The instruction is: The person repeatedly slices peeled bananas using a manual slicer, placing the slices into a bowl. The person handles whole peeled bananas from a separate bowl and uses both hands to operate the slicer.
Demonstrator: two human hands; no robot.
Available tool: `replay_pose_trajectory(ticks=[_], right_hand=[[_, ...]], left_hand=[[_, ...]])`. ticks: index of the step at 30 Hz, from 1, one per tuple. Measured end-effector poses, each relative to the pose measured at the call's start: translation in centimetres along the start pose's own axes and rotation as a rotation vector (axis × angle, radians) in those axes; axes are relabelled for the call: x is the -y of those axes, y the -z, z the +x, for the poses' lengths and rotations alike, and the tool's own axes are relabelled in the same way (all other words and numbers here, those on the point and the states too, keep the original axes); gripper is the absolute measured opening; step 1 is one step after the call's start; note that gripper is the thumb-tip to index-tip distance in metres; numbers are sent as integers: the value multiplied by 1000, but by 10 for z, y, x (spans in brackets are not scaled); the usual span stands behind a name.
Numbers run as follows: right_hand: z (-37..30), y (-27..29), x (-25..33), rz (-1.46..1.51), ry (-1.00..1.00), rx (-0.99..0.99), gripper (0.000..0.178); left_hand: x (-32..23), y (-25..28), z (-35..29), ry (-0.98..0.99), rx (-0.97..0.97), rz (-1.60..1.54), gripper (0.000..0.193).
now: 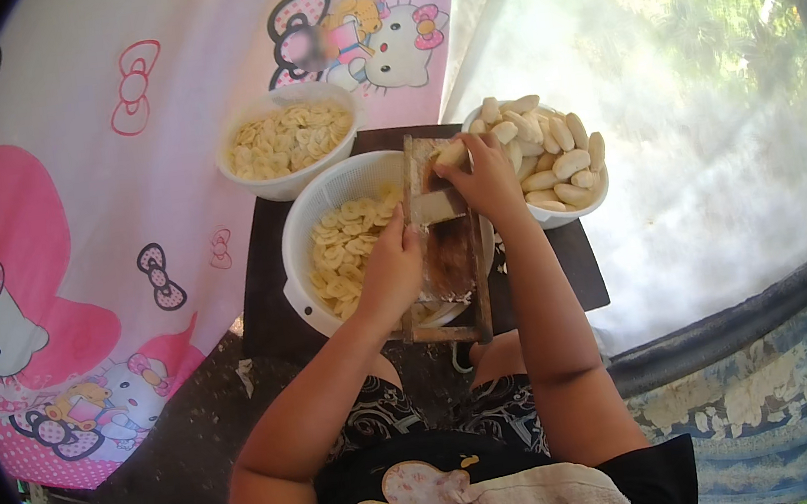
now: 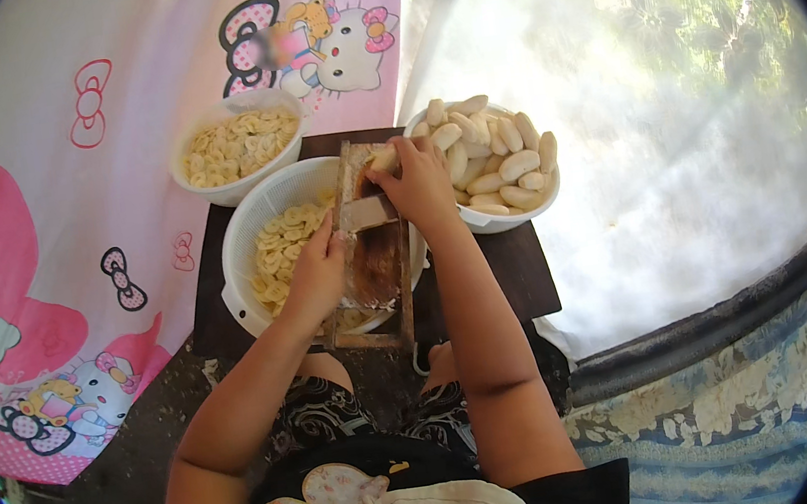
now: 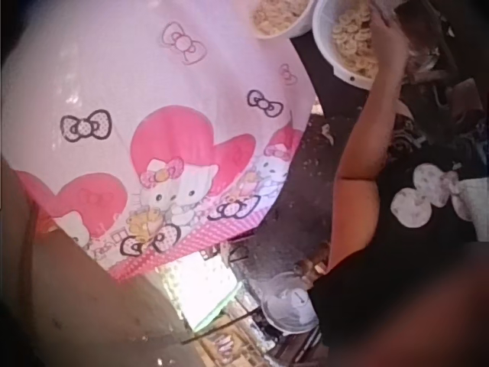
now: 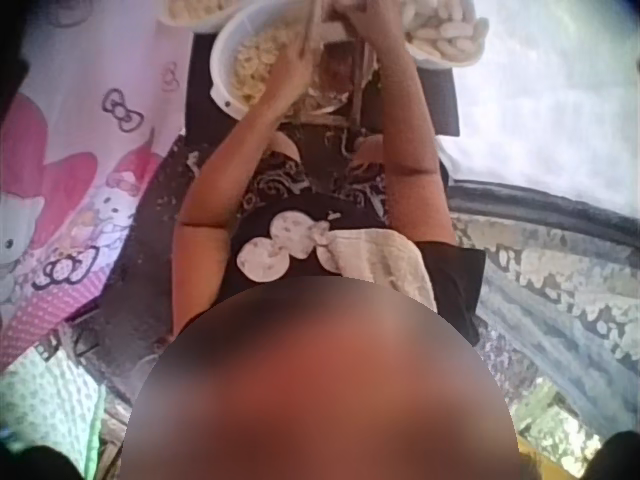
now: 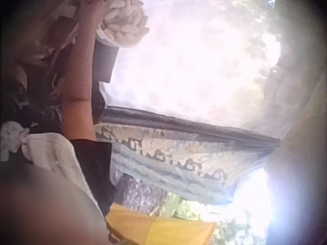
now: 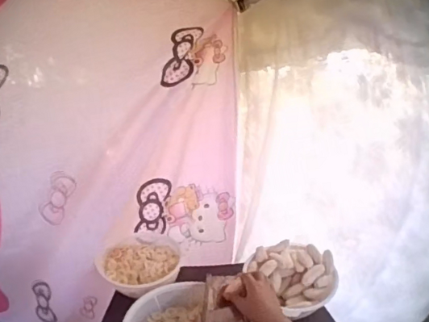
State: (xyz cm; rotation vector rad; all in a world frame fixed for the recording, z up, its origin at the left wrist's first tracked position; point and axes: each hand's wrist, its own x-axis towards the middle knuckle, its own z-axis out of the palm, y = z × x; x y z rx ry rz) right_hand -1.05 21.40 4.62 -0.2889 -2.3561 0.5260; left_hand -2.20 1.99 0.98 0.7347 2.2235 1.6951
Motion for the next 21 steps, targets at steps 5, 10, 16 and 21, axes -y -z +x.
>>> replay_pose_trajectory(ticks=[5, 10, 16, 21], right_hand=[[-76, 45, 45, 63, 22, 160, 52], [-94, 48, 51, 21, 64, 133, 50], [4, -1, -2, 4, -30, 54, 52], [-72, 41, 45, 124, 22, 180, 47]], left_hand=[[-3, 0, -1, -39, -35, 36, 52], [-5, 0, -5, 32, 35, 58, 53], [-7, 1, -4, -4, -8, 42, 54], [-3, -1, -4, -19, -19, 30, 53]])
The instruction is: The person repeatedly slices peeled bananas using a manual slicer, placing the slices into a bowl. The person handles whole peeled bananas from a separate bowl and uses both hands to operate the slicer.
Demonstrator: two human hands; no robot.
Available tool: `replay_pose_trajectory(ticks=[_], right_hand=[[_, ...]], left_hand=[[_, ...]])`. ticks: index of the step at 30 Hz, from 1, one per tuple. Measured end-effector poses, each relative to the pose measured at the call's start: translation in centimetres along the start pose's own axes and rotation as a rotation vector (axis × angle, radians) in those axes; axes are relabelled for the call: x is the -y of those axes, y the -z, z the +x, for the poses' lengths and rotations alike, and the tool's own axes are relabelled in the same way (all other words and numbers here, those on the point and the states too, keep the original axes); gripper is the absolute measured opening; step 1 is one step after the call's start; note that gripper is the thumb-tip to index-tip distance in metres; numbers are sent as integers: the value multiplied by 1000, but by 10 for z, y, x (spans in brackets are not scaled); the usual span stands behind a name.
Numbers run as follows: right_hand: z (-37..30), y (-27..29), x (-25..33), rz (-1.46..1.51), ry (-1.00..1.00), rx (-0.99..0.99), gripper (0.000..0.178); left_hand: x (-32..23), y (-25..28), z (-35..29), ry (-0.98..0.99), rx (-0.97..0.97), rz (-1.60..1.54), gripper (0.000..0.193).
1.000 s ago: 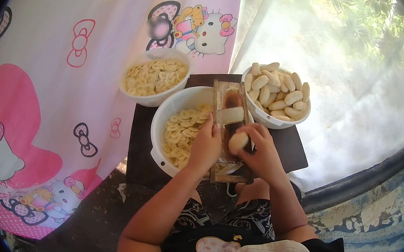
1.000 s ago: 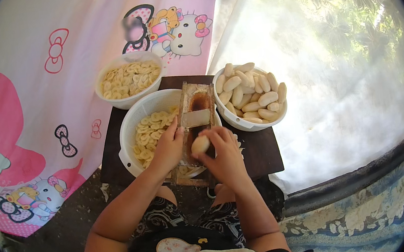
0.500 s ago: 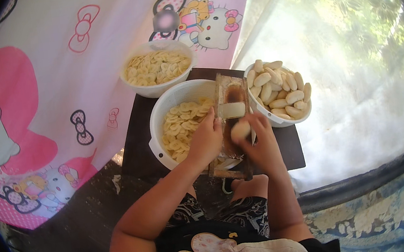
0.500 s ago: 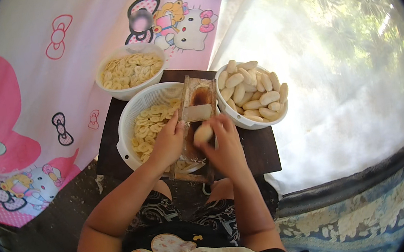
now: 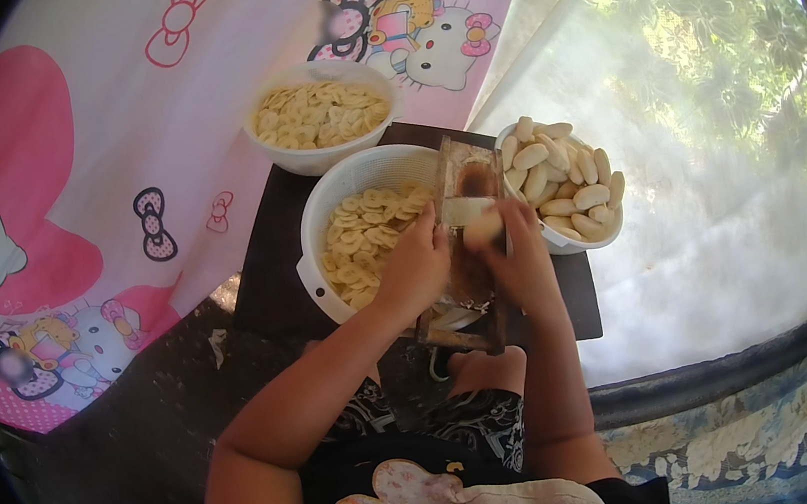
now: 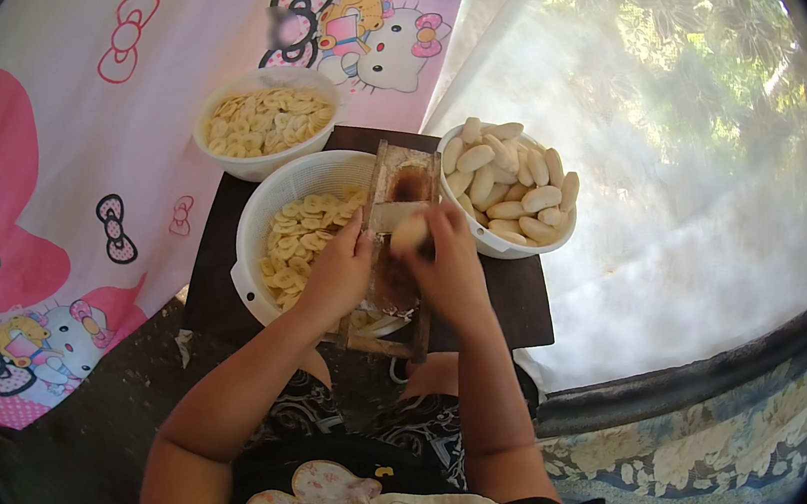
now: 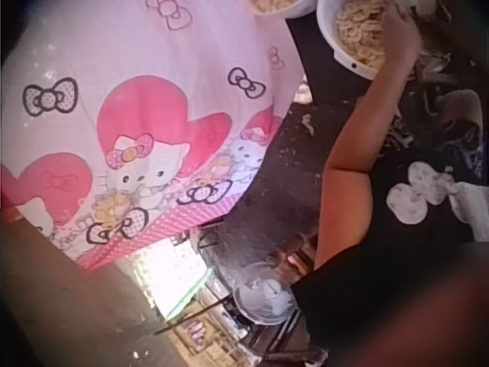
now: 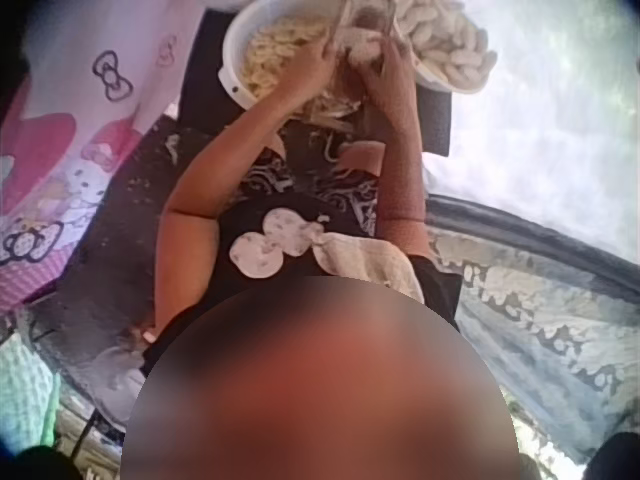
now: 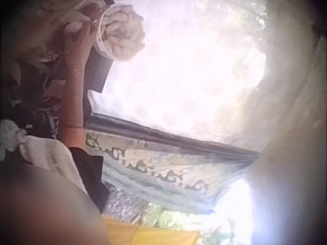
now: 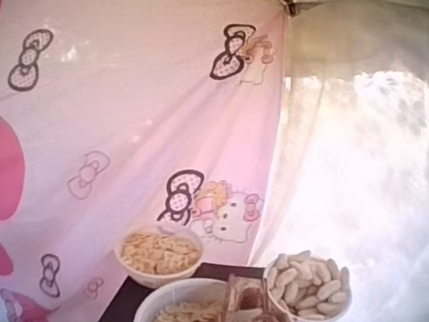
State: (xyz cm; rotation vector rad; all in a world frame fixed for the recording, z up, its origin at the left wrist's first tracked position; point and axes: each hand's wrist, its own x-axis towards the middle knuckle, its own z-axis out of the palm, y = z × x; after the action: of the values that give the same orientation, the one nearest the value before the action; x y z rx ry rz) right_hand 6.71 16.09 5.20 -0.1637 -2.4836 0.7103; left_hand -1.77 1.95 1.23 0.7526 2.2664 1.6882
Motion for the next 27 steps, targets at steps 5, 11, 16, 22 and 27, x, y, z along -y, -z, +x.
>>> replay_pose_trajectory(ticks=[5, 11, 16, 22, 27], right_hand=[[-25, 1, 11, -110, 14, -32, 46], [69, -18, -49, -132, -8, -155, 52], [-8, 2, 1, -79, 18, -22, 47], [5, -3, -11, -97, 58, -72, 50], [68, -15, -49, -80, -51, -136, 46]], left_hand=[[3, -4, 0, -15, -34, 18, 53], [0, 0, 1, 10, 16, -31, 53], [2, -2, 1, -13, -18, 0, 52], [5, -7, 1, -17, -32, -18, 52], [0, -2, 1, -1, -21, -36, 52]])
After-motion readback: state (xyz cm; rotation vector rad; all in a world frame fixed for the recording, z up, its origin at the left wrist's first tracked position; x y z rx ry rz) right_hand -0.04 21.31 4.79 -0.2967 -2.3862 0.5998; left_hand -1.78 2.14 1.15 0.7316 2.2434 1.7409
